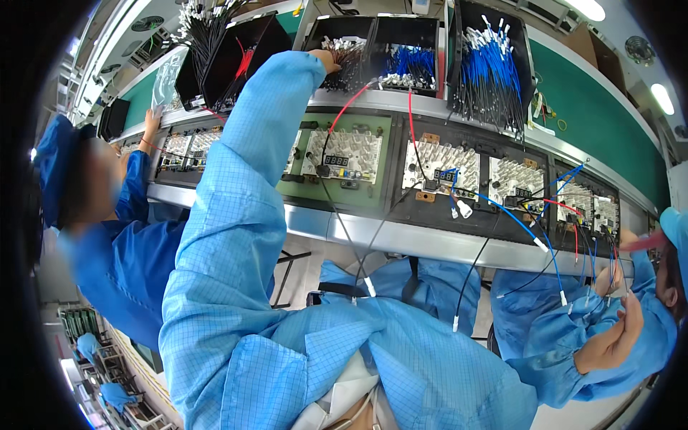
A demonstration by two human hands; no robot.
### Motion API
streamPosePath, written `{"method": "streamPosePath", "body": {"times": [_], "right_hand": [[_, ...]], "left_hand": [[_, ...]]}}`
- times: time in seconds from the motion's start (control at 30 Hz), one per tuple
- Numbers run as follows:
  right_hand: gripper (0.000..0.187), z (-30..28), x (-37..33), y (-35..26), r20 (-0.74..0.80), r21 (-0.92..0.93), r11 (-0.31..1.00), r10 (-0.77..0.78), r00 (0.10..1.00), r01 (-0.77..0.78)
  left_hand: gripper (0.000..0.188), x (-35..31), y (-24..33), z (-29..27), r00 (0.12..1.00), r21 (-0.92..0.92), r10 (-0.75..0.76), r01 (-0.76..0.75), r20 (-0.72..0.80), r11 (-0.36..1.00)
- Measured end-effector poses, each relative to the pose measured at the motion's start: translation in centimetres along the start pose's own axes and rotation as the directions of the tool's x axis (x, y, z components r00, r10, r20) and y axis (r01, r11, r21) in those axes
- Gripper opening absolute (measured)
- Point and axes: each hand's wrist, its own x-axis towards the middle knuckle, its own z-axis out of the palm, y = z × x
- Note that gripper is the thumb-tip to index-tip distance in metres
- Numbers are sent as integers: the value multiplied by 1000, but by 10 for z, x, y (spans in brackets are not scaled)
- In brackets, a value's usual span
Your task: Connecting color-coded wires to terminals on a series of circuit boards at a manual assembly station.
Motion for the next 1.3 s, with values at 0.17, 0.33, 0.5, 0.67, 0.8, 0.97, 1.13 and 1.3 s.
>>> {"method": "streamPosePath", "body": {"times": [0.17, 0.33, 0.5, 0.67, 0.8, 0.97, 1.13, 1.3], "right_hand": [[30, 13, -8, 0, 33, 5, 998, 58, 998, -58], [26, 32, -6, 0, 35, 164, 986, 20, 999, -26], [26, 6, -21, -6, 36, -39, 994, 101, 994, -100], [29, 22, -21, 0, 41, 56, 995, 78, 996, -80], [29, 18, -22, -1, 33, 14, 997, 81, 996, -81], [24, 11, -28, -1, -9, 27, 995, 94, 996, -93], [25, -8, -15, 34, -189, 363, 900, -185, 965, 243], [22, -64, 36, 135, -280, 127, 902, -366, 887, 412]], "left_hand": [[41, 48, -37, 63, 997, -18, -66, 65, -29, 998], [34, 1, -156, 69, 983, 313, -182, 162, 35, 936], [27, -54, 29, -57, 989, -2, -141, 141, -46, 990], [25, -97, -30, -74, 932, -224, -358, 339, -51, 914], [24, -98, -19, -78, 857, -192, -427, 385, -288, 903], [22, -105, -18, -97, 826, -5, -298, 337, -479, 941], [19, -142, -9, -143, 772, -42, -205, 226, -601, 973], [14, -160, 35, -183, 565, -170, -31, -196, -824, 966]]}}
